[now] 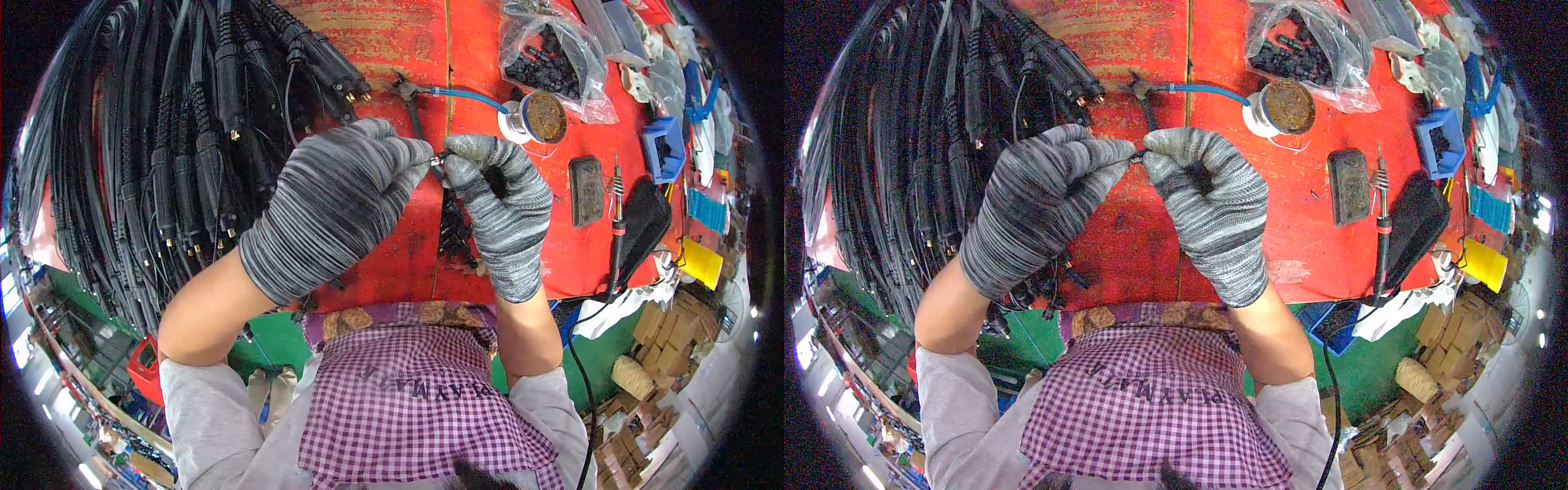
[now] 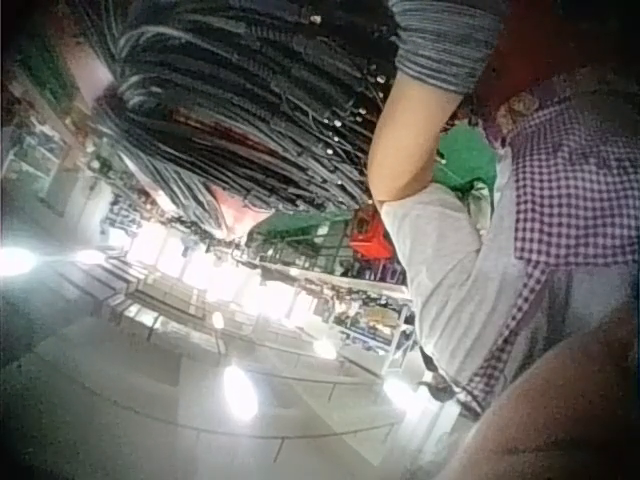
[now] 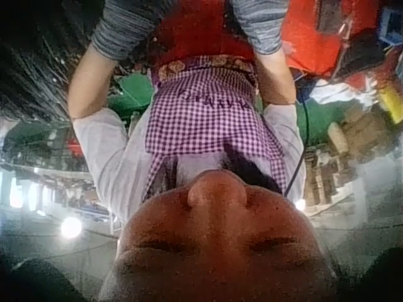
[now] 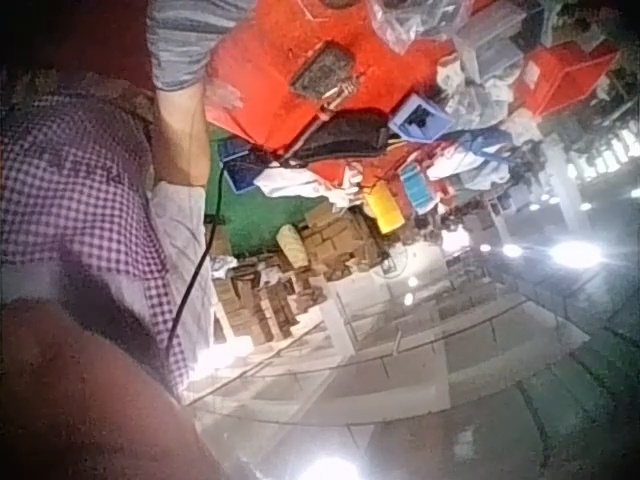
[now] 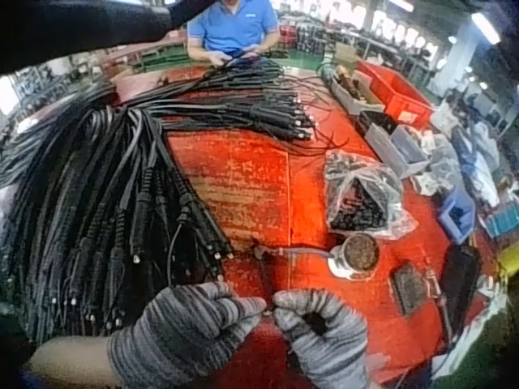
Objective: The person solders electrical components to wires using a soldering iron, wiping the iron on a sponge between applications.
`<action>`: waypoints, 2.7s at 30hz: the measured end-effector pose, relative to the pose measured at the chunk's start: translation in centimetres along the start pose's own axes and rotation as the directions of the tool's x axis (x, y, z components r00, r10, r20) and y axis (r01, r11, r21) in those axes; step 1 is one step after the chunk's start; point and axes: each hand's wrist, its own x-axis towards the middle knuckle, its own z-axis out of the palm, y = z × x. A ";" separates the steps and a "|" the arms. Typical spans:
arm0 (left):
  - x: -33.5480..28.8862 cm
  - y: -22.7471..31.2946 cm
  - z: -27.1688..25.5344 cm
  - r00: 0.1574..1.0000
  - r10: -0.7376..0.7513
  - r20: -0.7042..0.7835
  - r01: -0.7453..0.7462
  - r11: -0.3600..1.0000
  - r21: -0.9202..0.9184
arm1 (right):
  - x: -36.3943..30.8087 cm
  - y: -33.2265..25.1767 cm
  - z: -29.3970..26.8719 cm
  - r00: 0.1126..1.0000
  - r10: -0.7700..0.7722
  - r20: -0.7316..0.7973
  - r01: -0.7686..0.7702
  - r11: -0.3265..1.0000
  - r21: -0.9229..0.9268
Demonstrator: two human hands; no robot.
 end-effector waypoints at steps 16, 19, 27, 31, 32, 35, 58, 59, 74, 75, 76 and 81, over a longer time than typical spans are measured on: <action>-0.7 0.0 1.3 0.965 0.223 -0.137 -0.137 0.878 0.458 | 0.6 -0.3 0.4 0.991 0.133 0.021 -0.135 0.980 0.148; -0.4 0.5 0.7 0.980 0.145 -0.139 -0.095 0.945 0.312 | 0.7 -0.5 -0.1 0.988 0.151 0.039 -0.155 0.972 0.174; -0.2 -0.2 0.5 0.980 -0.092 -0.178 0.048 0.970 -0.237 | 0.6 -0.2 -0.7 0.988 0.144 0.059 -0.156 0.937 0.313; -0.5 -0.9 1.4 0.956 0.027 -0.293 -0.078 0.984 -0.163 | 0.5 0.2 -0.8 0.989 0.113 0.090 -0.140 0.908 0.395; -0.6 -0.8 1.3 0.954 0.027 -0.297 -0.079 0.984 -0.162 | 0.5 0.0 -0.9 0.988 0.102 0.116 -0.141 0.901 0.410; -0.4 -0.6 1.0 0.939 0.091 -0.332 -0.097 0.995 0.000 | 0.2 -0.3 -1.0 0.994 0.046 0.099 -0.070 0.964 0.257; -0.3 -0.3 0.0 0.958 0.148 -0.246 -0.180 0.977 -0.114 | 0.8 -1.6 -1.2 0.964 0.211 0.162 -0.243 0.947 0.210; -0.4 -0.3 0.0 0.958 0.147 -0.246 -0.179 0.977 -0.113 | 0.8 -1.6 -1.2 0.964 0.211 0.164 -0.243 0.947 0.210; 0.6 -3.6 -2.7 0.727 0.062 0.683 0.540 0.563 -0.626 | 0.0 -1.9 -0.8 0.955 -0.014 0.297 0.002 0.999 0.041; 0.9 -3.6 -2.7 0.726 0.067 0.684 0.540 0.561 -0.628 | 0.0 -1.7 -0.9 0.956 -0.011 0.294 0.000 0.999 0.037; 1.3 -3.4 -2.8 0.688 0.040 0.724 0.561 0.605 -0.566 | 0.0 -1.5 -0.9 0.951 -0.080 0.298 0.102 0.993 -0.059; 1.7 -2.5 -2.8 0.666 -0.131 0.734 0.612 0.659 -0.437 | 0.4 -0.4 -1.1 0.880 -0.343 0.329 0.419 0.887 -0.195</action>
